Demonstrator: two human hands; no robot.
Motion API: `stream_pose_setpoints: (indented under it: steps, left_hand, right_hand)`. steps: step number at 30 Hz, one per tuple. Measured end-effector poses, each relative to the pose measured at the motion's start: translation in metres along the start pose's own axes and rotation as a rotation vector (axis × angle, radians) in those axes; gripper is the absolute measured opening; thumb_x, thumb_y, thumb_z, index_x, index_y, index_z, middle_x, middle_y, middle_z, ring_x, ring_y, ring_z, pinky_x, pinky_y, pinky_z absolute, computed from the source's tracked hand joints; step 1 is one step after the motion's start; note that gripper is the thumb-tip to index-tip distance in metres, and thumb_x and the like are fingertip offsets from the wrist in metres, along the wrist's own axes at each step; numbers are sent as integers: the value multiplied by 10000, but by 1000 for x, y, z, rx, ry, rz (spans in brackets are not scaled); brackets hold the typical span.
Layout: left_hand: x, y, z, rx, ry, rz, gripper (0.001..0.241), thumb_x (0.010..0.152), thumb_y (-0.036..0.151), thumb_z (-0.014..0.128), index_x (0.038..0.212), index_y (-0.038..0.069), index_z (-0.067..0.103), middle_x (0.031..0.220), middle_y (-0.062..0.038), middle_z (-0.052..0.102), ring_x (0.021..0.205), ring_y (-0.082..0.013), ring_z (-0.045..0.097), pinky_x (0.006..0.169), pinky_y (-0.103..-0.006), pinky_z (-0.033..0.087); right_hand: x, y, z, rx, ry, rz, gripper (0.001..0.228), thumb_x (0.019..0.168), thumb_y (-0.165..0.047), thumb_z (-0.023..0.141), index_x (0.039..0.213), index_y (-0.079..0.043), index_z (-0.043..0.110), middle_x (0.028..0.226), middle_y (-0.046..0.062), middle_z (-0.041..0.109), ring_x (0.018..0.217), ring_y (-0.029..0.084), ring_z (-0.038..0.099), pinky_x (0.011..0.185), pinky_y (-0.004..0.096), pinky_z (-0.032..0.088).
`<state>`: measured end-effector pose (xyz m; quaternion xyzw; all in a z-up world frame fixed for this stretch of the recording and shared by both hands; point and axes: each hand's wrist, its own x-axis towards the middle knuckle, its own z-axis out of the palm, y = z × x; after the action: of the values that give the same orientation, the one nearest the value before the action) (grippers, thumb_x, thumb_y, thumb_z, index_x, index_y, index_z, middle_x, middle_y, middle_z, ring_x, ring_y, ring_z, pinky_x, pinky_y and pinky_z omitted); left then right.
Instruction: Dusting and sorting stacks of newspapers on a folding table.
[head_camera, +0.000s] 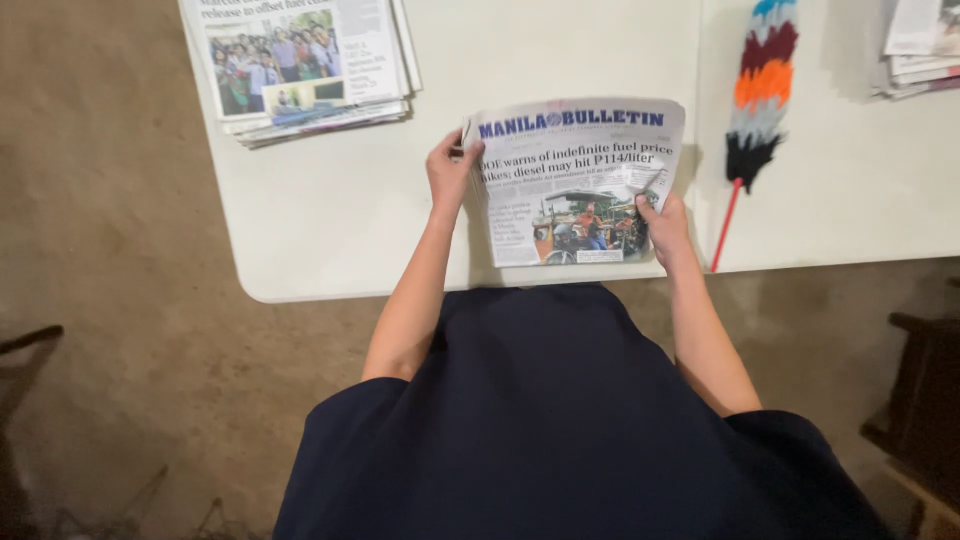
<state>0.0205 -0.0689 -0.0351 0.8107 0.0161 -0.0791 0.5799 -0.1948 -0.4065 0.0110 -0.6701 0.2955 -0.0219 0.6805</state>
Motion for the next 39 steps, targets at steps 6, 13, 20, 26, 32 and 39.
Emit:
stream_pose_setpoints:
  steps: [6,13,20,26,32,39]
  left_hand:
    - [-42,123,30,-88,167,120,416,888,139,749,1300,145,695,918,-37,794,642,-90,687,630,-275,567]
    - [-47,130,88,88,214,242,242,852,173,838,1090,138,811,939,-37,798,656,-117,716,631,-269,572]
    - [-67,117,119,42,240,-25,259,802,190,844,1041,101,799,824,-41,753,688,-153,693,663,-297,558]
    - [-87,138,122,-31,443,120,113,861,142,811,938,67,777,1115,-74,654,1035,-208,646,852,-374,517]
    - [-105,199,118,-207,270,320,88,942,106,724,1017,61,715,1076,-70,693,1009,-207,676,898,-341,558]
    - [-133,286,91,-81,4,529,117,944,125,729,1047,71,708,890,-59,762,747,-175,722,697,-292,558]
  right_hand:
    - [25,8,-64,39,-19,-9,247,1020,-37,655,1259,19,635,1173,56,719,1047,139,660,951,303,522]
    - [53,25,-122,67,-112,-63,333,995,-18,653,1325,-15,614,1246,22,682,1126,120,619,1016,286,477]
    - [49,20,-166,152,-186,74,326,1012,-80,640,1331,-19,603,1254,34,692,1133,140,623,1018,320,484]
    - [54,6,-180,-117,-327,36,428,979,-156,714,1357,13,603,1292,66,693,1166,159,624,1040,334,477]
    - [19,-138,-113,-725,-178,-416,805,783,-152,847,1482,-53,461,1453,155,533,1344,331,500,1119,417,407]
    - [8,-246,-31,-708,-253,-938,433,841,-29,782,1253,-47,650,1256,157,663,1175,329,605,1224,437,397]
